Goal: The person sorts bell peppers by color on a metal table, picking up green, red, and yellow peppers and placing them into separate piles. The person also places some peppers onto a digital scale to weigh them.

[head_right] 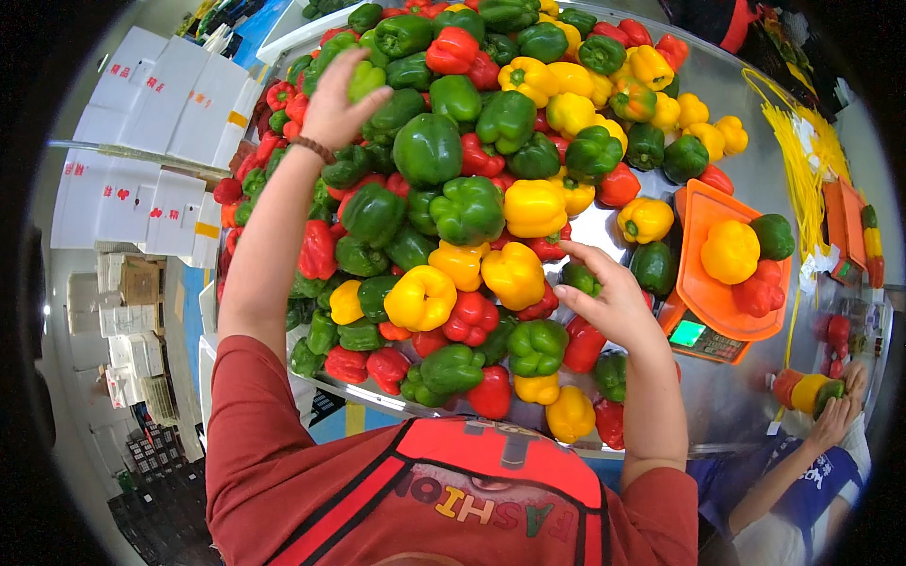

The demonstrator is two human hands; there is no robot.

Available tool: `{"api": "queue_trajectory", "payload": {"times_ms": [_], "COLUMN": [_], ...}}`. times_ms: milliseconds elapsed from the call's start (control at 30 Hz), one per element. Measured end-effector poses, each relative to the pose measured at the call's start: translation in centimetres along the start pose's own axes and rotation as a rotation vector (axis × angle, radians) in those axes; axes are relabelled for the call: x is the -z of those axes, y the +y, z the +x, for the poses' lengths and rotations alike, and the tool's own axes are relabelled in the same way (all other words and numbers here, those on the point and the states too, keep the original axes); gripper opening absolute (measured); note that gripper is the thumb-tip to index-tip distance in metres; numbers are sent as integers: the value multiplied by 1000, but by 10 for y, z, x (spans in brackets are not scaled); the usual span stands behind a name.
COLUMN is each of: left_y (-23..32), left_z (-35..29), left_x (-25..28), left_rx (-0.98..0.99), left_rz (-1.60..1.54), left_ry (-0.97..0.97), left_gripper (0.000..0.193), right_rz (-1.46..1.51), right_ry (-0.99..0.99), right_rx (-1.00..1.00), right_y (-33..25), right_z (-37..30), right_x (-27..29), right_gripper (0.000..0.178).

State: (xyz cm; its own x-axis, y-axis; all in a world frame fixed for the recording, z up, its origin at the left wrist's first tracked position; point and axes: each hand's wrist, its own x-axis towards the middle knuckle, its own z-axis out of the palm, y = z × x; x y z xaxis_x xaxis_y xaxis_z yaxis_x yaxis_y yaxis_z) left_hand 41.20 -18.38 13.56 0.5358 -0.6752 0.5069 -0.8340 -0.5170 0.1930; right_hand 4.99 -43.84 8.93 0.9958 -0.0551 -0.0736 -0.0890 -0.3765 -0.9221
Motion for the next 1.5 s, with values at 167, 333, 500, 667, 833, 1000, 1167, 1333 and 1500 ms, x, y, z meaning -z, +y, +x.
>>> {"api": "queue_trajectory", "payload": {"times_ms": [167,333,500,667,833,1000,1167,1333,1500], "left_y": [-95,-140,-128,-139,-129,-122,-144,-100,-9], "left_z": [26,36,49,45,36,17,-6,-37,-119], "left_x": [-10,-33,-34,-35,-28,-30,-17,6,14], "left_rx": [275,398,572,536,593,560,690,937,918], "left_rz": [266,276,404,388,217,201,-236,-1130,-1788], "left_ry": [109,0,-67,-34,-2,107,329,502,292], "left_gripper": [77,84,83,75,67,60,61,38,32], "right_rz": [50,99,137,111,109,130,133,262,-88], "right_ry": [45,64,89,83,70,34,63,212,463], "right_rx": [-25,-88,-105,-77,-82,-106,-35,82,93], "right_y": [8,14,21,23,22,21,19,38,35], "right_z": [-12,-23,-28,-24,-24,-24,16,124,267], "right_x": [3,5,4,-1,-4,-6,14,50,84], "right_gripper": [54,55,54,54,54,54,54,46,72]}}
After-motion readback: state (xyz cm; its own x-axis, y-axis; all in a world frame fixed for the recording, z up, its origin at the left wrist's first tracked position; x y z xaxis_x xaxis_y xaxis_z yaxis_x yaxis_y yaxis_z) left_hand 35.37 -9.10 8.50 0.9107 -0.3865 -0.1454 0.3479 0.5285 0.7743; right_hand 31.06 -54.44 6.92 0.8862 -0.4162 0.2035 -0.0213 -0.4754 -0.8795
